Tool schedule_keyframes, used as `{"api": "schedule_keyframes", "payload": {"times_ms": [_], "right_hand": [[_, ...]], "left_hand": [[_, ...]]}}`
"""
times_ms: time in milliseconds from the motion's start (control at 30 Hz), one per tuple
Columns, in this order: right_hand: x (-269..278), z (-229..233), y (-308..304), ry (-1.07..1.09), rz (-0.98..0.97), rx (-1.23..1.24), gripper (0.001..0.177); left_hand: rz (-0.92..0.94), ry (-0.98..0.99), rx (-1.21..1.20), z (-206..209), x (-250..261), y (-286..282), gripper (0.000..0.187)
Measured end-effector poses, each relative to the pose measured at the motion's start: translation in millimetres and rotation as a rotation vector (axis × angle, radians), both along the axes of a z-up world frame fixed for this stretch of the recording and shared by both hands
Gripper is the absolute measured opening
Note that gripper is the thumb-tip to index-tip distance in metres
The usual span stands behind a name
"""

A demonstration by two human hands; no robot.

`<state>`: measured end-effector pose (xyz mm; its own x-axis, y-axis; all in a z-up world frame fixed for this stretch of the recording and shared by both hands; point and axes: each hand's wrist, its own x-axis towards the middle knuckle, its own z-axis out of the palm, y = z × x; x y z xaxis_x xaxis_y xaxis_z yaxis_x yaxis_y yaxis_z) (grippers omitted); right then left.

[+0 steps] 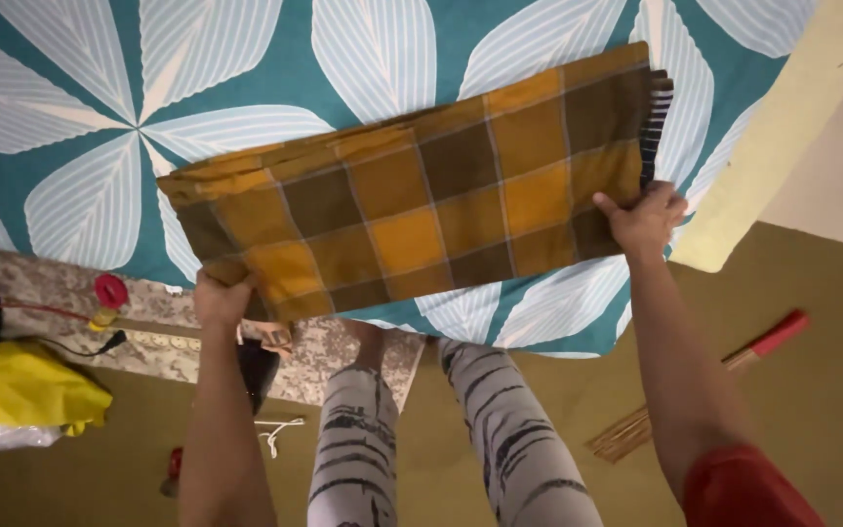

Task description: Folding various items of clothing including a sarong and towels, and placing them on a storage shelf.

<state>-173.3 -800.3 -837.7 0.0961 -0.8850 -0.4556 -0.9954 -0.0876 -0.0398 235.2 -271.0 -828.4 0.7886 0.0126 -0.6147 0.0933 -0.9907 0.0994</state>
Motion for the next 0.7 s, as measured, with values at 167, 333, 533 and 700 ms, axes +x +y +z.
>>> {"api": "schedule_keyframes", "payload": {"times_ms": [167, 333, 533, 700], "right_hand": [[2.9, 9.9, -4.7, -0.521, -0.058, 0.176, 0.100], [64.9, 50.1, 63.6, -0.199, 0.374, 0.050, 0.090], [126.4, 90.6, 152.2, -0.112, 0.473, 0.392, 0.090], [122.3, 71.7, 170.2, -0.383, 0.561, 0.457, 0.078]], "left_hand": [[-0.242, -0.250, 0.027, 44.1, -80.5, -96.6, 0.082], [-0.083, 0.153, -0.386, 141.0, -159.4, -268.4, 0.087], [-0.285, -0.409, -0.361, 31.2, -193.0, -232.8, 0.052], [-0.221, -0.442, -0.367, 18.2, -145.2, -160.1, 0.088]]}}
